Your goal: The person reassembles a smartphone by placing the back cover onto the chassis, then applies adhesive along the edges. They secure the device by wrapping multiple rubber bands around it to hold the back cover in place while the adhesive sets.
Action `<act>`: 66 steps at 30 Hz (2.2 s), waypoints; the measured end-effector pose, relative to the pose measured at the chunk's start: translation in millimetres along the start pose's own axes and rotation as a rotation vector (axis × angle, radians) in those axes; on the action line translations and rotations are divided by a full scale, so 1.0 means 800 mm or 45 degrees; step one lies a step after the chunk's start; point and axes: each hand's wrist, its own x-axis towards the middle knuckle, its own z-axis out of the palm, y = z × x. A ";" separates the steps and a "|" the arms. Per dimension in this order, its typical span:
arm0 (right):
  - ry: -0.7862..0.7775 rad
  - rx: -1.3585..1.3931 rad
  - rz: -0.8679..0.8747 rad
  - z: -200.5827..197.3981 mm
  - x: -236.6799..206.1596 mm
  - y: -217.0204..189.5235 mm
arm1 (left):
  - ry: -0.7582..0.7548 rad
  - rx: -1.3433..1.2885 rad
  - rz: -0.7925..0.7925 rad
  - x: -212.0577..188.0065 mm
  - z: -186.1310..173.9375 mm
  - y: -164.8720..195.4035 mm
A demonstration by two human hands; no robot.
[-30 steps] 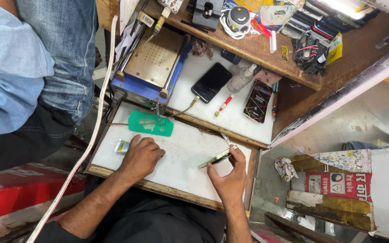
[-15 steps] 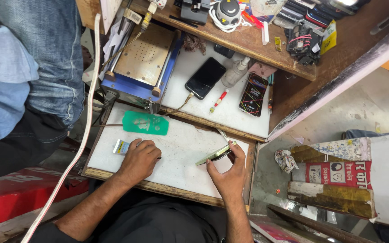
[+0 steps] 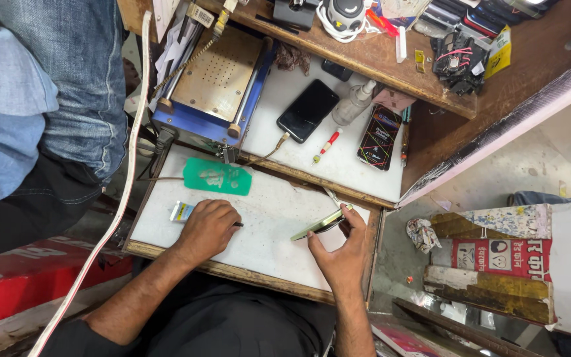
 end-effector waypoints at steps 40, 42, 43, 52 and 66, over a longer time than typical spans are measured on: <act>0.008 0.107 -0.074 -0.005 -0.021 0.004 | 0.065 0.075 0.077 0.014 0.002 0.019; 0.007 0.166 -0.094 -0.003 -0.020 0.007 | 0.062 0.127 0.056 0.018 -0.005 0.013; -0.003 0.156 -0.107 -0.003 -0.018 0.009 | 0.082 0.187 0.041 0.010 -0.010 0.010; 0.000 0.286 -0.013 -0.013 -0.026 0.033 | 0.124 0.229 -0.162 -0.067 -0.036 -0.027; 0.139 0.323 -0.189 0.001 -0.070 0.029 | -0.216 -1.331 -0.312 -0.051 -0.029 0.075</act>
